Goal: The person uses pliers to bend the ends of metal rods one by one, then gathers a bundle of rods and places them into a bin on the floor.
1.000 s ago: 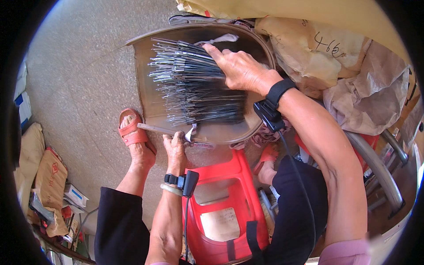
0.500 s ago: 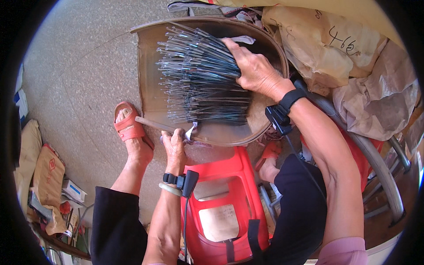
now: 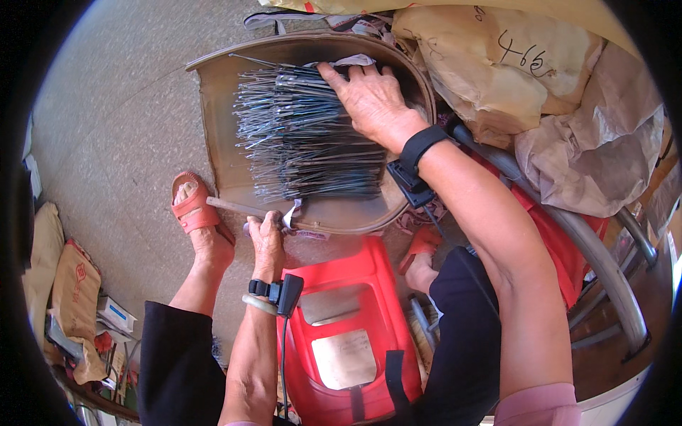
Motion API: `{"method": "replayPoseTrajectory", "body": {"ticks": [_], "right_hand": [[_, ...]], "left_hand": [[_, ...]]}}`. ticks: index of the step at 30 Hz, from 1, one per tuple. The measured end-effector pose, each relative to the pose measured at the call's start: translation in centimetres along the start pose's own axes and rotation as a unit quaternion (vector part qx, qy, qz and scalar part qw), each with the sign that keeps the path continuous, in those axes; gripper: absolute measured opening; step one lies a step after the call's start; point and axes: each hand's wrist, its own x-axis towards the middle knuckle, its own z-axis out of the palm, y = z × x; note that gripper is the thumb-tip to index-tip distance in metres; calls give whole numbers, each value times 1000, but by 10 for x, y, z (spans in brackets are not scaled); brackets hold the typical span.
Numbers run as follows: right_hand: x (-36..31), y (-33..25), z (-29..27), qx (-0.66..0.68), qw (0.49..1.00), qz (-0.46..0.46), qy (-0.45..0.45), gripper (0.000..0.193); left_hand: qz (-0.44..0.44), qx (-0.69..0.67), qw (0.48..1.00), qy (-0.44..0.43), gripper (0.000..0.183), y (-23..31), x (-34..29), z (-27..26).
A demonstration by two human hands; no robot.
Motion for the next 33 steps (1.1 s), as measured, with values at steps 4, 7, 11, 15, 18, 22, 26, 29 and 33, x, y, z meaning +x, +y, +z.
{"method": "replayPoseTrajectory", "body": {"ticks": [4,7,11,15,18,22,26,29,33], "right_hand": [[0,-2,1,-28,999,15,15,90],[2,-3,2,-50,998,9,30,87],[-3,2,3,-33,998,-42,24,82],[-5,0,4,-45,997,6,66,86],[6,4,-4,-11,999,12,-29,82],[5,2,-7,23,999,13,-31,83],[-2,-3,-8,53,998,29,-7,87],[-7,-8,-14,81,995,51,-1,88],[-11,-5,-16,127,989,40,60,82]], "left_hand": [[-15,-29,999,-7,29,12,-11,10],[47,21,999,-15,28,0,-3,4],[-20,-44,999,-9,28,-4,-4,5],[29,-26,999,-1,28,-3,-6,8],[3,-19,1000,-3,30,4,-9,10],[-40,-21,999,16,32,6,-6,9],[4,1,1000,13,31,-12,5,2],[-14,-25,1000,6,30,-5,-1,7],[-14,-18,1000,8,29,-1,-2,8]]}}
